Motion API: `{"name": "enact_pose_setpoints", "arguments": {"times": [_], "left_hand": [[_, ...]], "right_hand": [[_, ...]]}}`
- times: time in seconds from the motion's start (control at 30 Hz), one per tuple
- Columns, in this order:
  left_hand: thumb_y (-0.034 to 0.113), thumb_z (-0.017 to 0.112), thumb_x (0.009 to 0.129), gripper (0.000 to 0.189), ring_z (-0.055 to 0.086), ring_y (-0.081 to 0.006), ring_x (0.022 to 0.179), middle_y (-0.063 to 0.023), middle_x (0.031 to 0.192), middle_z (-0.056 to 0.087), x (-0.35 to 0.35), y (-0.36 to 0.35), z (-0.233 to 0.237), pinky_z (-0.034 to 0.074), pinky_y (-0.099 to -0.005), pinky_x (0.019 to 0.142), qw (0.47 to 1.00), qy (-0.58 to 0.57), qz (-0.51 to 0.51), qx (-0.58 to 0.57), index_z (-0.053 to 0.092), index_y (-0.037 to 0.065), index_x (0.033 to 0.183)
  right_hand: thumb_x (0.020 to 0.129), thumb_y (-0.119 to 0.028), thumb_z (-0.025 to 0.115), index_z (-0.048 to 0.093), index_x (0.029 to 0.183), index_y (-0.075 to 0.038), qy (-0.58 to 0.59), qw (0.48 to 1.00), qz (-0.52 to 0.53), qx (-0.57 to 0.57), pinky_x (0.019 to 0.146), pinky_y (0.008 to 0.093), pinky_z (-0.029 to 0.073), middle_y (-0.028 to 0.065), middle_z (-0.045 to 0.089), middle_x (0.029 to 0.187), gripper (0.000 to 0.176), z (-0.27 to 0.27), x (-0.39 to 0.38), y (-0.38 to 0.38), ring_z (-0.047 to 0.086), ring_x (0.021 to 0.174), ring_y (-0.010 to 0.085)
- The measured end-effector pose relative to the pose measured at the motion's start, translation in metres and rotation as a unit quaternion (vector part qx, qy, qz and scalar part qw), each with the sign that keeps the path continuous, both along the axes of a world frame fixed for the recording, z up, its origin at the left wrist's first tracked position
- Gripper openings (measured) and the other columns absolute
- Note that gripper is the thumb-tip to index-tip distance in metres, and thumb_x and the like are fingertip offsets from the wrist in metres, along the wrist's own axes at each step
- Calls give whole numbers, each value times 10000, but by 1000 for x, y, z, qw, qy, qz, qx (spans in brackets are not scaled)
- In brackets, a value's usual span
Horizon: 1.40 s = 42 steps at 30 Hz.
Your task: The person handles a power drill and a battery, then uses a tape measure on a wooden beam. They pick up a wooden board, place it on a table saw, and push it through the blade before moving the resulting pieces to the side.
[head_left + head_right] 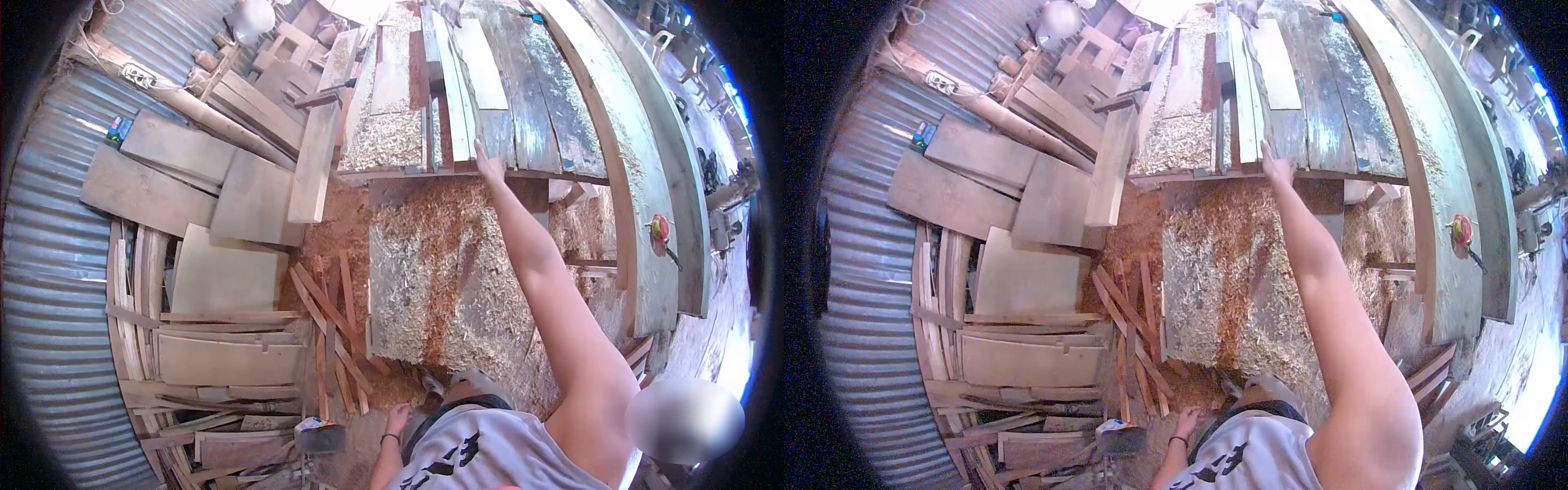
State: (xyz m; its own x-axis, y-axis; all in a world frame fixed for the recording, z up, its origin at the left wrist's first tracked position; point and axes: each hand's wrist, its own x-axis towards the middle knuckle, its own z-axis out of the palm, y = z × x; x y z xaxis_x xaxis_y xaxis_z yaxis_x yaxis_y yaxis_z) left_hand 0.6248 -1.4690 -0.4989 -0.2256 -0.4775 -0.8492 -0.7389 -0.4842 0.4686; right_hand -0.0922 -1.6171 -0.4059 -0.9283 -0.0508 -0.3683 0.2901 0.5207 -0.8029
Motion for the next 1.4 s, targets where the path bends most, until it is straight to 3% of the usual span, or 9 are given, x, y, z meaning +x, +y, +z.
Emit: {"name": "enact_pose_setpoints", "arguments": {"times": [0.3,0.33,0.47,0.57,0.8,0.87,1.0,1.1,1.4], "left_hand": [[288,524,934,303,638,-174,846,-64,1025,641,-62,-26,21,502,-291,671,976,50,177,118,542,103,1173],[292,516,938,311,641,-187,867,-75,1047,639,-73,-31,20,509,-302,693,975,70,182,108,535,102,1184],[293,511,943,278,643,-168,868,-53,1014,645,-143,-68,46,516,-303,670,972,154,154,92,549,118,1156],[294,516,943,266,642,-145,860,-28,983,647,-195,-101,43,517,-296,643,974,185,100,86,554,129,1147],[384,601,893,402,598,-121,906,-18,1048,613,-380,-172,88,503,-287,706,956,292,-4,26,528,126,1193],[463,631,852,542,537,-177,1067,-68,1190,556,-426,-181,105,479,-365,827,953,303,-25,2,497,99,1231],[566,681,760,883,344,-296,1301,-135,1373,422,-506,-197,105,315,-542,1004,959,279,-48,-25,315,60,1385],[567,681,753,966,353,-309,1299,-139,1377,418,-542,-203,95,343,-519,995,962,269,-31,-41,219,58,1431],[553,594,817,643,644,-286,877,-51,1259,517,-543,-191,79,454,-431,857,933,344,-60,87,480,185,1332]], "right_hand": [[524,-559,833,217,1386,101,91,994,7,-62,1082,390,306,298,321,1405,1248,-35,-13,-1,356,1309,366],[512,-507,862,233,1380,99,19,992,-26,-124,1064,376,328,267,375,1386,1231,-37,-5,0,408,1271,355],[561,-489,851,321,1340,61,-39,963,30,-265,866,410,472,200,517,1244,1090,-68,-4,2,540,1091,309],[586,-510,835,464,1216,57,-57,983,-4,-175,801,347,487,152,607,1092,925,-16,26,18,606,944,212],[614,-532,805,360,1316,109,-17,983,31,-178,905,368,434,211,551,1199,1050,-49,42,31,550,1080,266],[641,-484,812,348,1299,135,-51,982,32,-179,944,347,414,234,530,1213,1015,-13,64,41,532,1107,272],[610,-622,754,366,1355,-35,-51,988,35,-138,736,459,454,157,548,1201,1026,-38,67,45,549,1052,277],[611,-620,752,348,1364,-35,-63,988,39,-133,734,468,452,168,528,1226,1035,-25,78,51,538,1066,288],[735,-524,704,328,1412,-53,-37,978,78,-190,765,439,466,168,576,1187,906,-14,107,67,560,1068,278]]}}
